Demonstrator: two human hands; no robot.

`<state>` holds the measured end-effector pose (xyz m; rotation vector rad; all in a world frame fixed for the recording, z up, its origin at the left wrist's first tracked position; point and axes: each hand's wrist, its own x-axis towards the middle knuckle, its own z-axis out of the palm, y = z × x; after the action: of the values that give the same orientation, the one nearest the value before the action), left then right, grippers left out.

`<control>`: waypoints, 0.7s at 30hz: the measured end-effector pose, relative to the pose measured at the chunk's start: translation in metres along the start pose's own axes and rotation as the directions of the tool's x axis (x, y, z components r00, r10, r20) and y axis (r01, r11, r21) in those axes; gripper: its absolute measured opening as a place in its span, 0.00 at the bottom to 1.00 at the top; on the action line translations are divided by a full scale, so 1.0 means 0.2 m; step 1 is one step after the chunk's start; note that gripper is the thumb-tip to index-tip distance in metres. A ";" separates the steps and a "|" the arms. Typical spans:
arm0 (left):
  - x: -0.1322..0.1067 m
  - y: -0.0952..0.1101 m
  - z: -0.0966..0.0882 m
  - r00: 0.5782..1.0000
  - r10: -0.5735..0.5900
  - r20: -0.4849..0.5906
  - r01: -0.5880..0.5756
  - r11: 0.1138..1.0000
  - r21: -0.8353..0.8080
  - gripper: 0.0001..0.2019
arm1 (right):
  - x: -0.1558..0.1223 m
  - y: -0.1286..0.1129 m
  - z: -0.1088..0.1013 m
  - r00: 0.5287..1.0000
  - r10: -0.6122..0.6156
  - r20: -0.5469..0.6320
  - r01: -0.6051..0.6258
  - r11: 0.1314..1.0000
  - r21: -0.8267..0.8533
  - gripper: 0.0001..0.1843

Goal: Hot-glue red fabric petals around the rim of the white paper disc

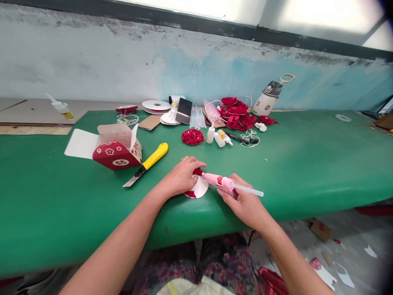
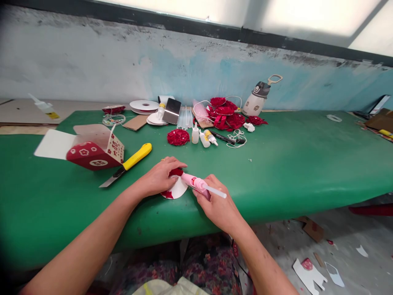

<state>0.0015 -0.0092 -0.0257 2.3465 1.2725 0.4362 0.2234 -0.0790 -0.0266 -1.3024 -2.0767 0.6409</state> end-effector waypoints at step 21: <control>-0.01 0.01 0.00 0.999 -0.046 -0.004 0.046 0.999 0.008 0.26 | -0.02 -0.01 -0.03 0.998 0.014 -0.057 -0.013 1.000 0.008 0.09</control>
<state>0.0007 -0.0121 -0.0243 2.3198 1.3292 0.4213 0.2285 -0.0824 -0.0221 -1.3163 -2.0191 0.6099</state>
